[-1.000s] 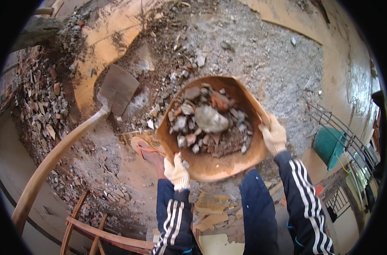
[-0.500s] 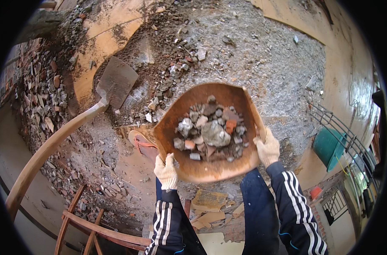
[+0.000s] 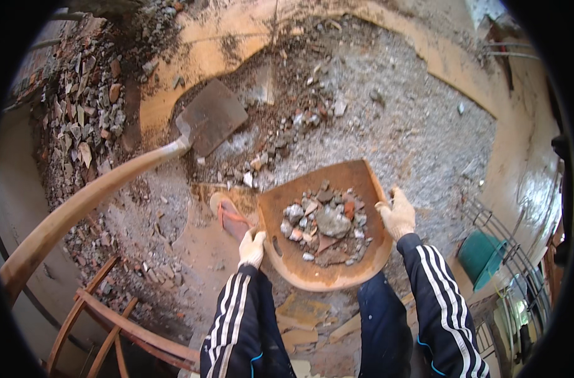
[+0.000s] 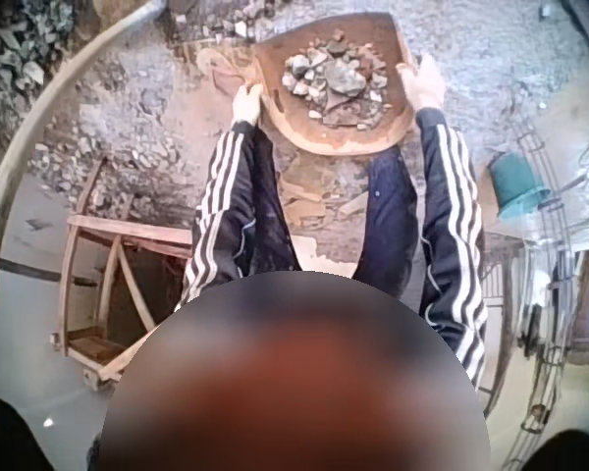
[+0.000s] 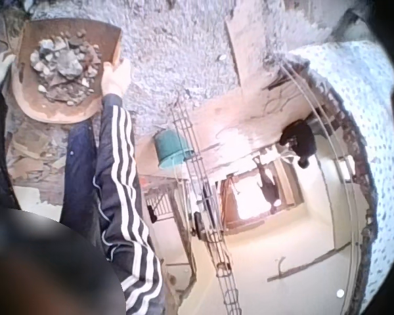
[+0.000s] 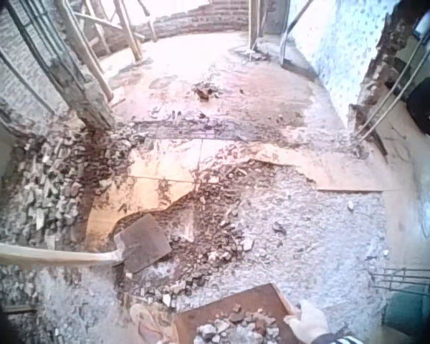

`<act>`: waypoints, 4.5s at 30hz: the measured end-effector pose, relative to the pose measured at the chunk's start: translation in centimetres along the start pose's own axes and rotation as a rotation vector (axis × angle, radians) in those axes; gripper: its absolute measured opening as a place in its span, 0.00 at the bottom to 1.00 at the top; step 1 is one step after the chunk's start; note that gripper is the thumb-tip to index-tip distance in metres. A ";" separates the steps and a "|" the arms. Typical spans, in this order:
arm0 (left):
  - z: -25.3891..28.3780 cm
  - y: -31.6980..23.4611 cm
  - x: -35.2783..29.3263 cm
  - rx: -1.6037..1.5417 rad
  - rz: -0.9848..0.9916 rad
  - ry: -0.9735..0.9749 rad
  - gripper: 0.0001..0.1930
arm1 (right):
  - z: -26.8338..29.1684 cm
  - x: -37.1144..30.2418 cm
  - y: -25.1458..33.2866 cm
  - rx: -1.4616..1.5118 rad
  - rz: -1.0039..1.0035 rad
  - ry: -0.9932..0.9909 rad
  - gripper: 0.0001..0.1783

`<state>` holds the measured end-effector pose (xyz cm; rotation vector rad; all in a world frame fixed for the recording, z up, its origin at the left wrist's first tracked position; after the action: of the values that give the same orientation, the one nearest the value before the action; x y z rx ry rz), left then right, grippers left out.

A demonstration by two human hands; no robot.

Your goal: The person scoops rubble and broken tiles from the floor into a headpan using a hoe, then lifts the filled pan and walks toward an exit. The person repeats the scooping motion several times to fill the pan before carrying it away.

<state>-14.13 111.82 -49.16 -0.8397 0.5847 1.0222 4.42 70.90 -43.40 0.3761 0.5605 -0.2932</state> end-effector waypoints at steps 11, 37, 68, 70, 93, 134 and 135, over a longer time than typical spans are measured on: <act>-1.7 -7.9 8.6 -0.167 -0.137 -0.556 0.36 | -2.2 13.6 10.4 0.090 0.187 -0.034 0.49; -11.2 -17.0 11.3 -0.588 -0.574 -0.430 0.19 | -18.7 5.3 19.2 1.099 0.109 0.081 0.19; 25.0 -23.2 7.5 -1.454 -0.025 -0.321 0.30 | -20.5 9.4 25.7 -0.061 1.010 -0.276 0.25; 27.4 -24.5 5.8 -1.300 -0.048 -0.178 0.31 | -20.9 9.0 23.7 -0.127 1.070 -0.094 0.21; 17.8 -9.1 -16.6 0.176 0.177 0.116 0.33 | 15.0 -30.3 -1.6 0.402 -0.450 0.240 0.31; 1.9 -4.7 -6.5 -0.801 0.062 -0.382 0.34 | 5.3 -3.4 8.8 0.290 0.210 -0.081 0.22; 2.7 -4.6 -7.0 -0.883 0.102 -0.424 0.34 | 6.4 -3.5 10.1 0.387 0.183 0.002 0.21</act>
<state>-12.75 109.35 -40.76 -1.3087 -0.2303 1.5294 8.24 77.79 -33.73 0.7976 0.4665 -0.2236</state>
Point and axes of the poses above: each hand's wrist, its own x-axis towards the middle knuckle, its own z-axis out of the back of the hand, y = z × x, the point moved 2 cm from there along x, towards the middle knuckle, and after that the axes turned 5 degrees about -y, right-handed, at the moved point
